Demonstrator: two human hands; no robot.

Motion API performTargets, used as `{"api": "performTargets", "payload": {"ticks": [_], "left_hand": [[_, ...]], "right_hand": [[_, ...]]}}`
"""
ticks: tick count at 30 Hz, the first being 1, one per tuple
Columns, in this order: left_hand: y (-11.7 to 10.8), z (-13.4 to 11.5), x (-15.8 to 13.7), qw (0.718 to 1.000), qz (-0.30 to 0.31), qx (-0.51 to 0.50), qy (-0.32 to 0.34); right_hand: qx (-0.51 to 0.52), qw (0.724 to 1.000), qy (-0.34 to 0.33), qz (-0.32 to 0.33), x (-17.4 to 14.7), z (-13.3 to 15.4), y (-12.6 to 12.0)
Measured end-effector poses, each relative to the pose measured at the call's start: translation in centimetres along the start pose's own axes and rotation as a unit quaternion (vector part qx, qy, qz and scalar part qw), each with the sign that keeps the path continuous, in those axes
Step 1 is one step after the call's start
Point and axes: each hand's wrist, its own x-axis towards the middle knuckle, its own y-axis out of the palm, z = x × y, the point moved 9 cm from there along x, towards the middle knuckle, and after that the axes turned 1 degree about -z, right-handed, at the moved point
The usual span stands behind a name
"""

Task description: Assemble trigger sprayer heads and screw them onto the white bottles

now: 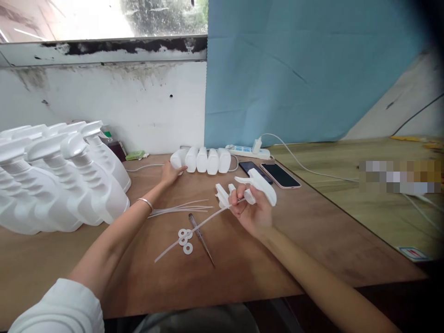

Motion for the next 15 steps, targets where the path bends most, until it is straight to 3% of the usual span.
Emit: {"api": "performTargets", "payload": {"ticks": [15], "left_hand": [[1.7,-2.2,1.8,0.996,0.027,0.035,0.073]], "right_hand": [[-0.013,1.0,0.005,0.0,0.2,0.3,-0.2]]}}
